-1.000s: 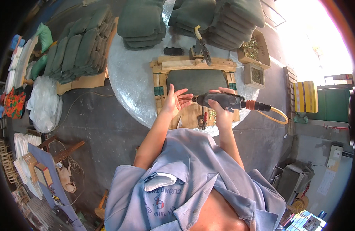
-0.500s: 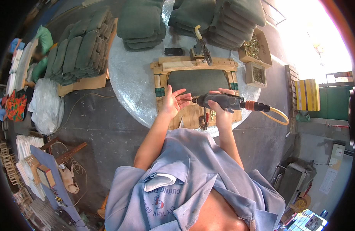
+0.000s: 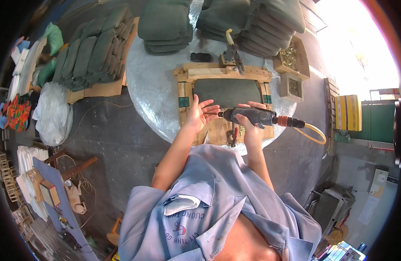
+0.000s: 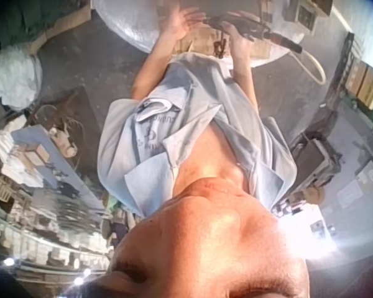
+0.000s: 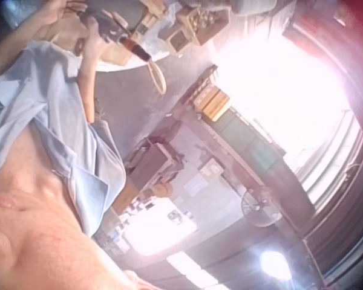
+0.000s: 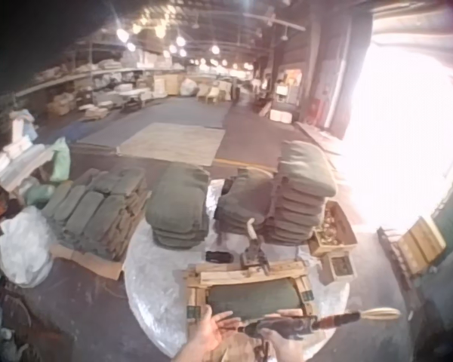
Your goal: The person uses a pneumatic drill to fasten screws into a wooden jig holding a green upholstered seat. They repeatedly load screws, drill them in, and then remove the finished seat to place it on a stack before loading the next seat into the jig.
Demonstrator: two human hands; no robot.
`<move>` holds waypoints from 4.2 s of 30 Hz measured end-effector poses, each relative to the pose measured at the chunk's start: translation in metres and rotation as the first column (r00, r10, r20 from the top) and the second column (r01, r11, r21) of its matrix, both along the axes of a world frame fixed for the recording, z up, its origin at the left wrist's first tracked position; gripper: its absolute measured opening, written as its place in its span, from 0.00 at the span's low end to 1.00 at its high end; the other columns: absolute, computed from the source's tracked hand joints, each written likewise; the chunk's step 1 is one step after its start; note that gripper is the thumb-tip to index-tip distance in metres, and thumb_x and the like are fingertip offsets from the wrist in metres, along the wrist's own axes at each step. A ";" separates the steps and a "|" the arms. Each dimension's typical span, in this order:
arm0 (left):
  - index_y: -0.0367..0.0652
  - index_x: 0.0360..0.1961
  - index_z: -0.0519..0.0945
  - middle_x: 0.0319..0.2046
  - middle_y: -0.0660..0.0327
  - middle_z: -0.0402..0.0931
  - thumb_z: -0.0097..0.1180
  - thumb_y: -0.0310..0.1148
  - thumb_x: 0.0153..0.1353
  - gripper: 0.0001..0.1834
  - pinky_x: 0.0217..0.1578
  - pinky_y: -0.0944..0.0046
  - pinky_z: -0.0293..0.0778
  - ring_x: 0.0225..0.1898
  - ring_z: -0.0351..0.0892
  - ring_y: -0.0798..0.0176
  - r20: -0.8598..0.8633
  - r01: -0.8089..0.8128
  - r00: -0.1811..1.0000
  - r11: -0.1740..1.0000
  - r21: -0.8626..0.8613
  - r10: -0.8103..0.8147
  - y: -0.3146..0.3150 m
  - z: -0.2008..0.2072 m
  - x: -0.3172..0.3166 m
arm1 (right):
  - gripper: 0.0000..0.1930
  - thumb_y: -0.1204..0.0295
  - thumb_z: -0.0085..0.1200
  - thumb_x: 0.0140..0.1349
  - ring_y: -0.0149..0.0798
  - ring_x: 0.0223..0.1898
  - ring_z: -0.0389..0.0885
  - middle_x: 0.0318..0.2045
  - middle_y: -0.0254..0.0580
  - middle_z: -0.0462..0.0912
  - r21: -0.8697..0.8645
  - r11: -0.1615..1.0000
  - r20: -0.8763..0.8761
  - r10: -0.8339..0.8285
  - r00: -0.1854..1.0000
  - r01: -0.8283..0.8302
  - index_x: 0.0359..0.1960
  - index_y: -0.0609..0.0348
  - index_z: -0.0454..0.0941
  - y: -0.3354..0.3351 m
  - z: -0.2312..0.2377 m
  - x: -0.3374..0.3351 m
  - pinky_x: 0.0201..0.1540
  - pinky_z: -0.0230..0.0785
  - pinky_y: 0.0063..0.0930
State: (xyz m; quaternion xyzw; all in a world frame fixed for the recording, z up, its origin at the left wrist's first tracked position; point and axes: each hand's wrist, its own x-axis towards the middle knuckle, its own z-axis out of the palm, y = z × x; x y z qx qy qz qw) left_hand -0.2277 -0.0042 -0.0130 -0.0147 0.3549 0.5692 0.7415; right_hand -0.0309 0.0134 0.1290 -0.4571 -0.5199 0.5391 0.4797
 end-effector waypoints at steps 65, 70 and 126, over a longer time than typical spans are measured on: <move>0.46 0.71 0.76 0.27 0.56 0.86 0.55 0.29 0.68 0.29 0.30 0.52 0.82 0.32 0.89 0.54 -0.766 0.276 -0.624 0.873 -0.401 -0.154 0.032 -0.035 -0.058 | 0.28 0.81 0.70 0.55 0.38 0.51 0.85 0.49 0.51 0.87 0.270 0.943 0.197 0.141 0.970 -0.192 0.55 0.61 0.68 0.079 -0.053 -0.104 0.60 0.74 0.34; 0.40 0.61 0.81 0.27 0.57 0.87 0.56 0.26 0.65 0.23 0.30 0.54 0.83 0.31 0.90 0.54 -0.776 0.288 -0.622 0.889 -0.356 -0.109 0.034 -0.039 -0.059 | 0.27 0.81 0.70 0.55 0.37 0.51 0.84 0.48 0.49 0.87 0.251 0.948 0.211 0.141 0.967 -0.193 0.55 0.61 0.69 0.079 -0.056 -0.118 0.61 0.73 0.33; 0.37 0.64 0.77 0.27 0.56 0.88 0.54 0.30 0.66 0.24 0.28 0.56 0.84 0.30 0.91 0.55 -0.799 0.334 -0.591 0.868 -0.369 -0.112 0.037 -0.046 -0.059 | 0.29 0.82 0.70 0.56 0.40 0.51 0.85 0.47 0.54 0.87 0.289 0.929 0.283 0.149 0.947 -0.232 0.56 0.61 0.67 0.089 -0.072 -0.131 0.61 0.74 0.34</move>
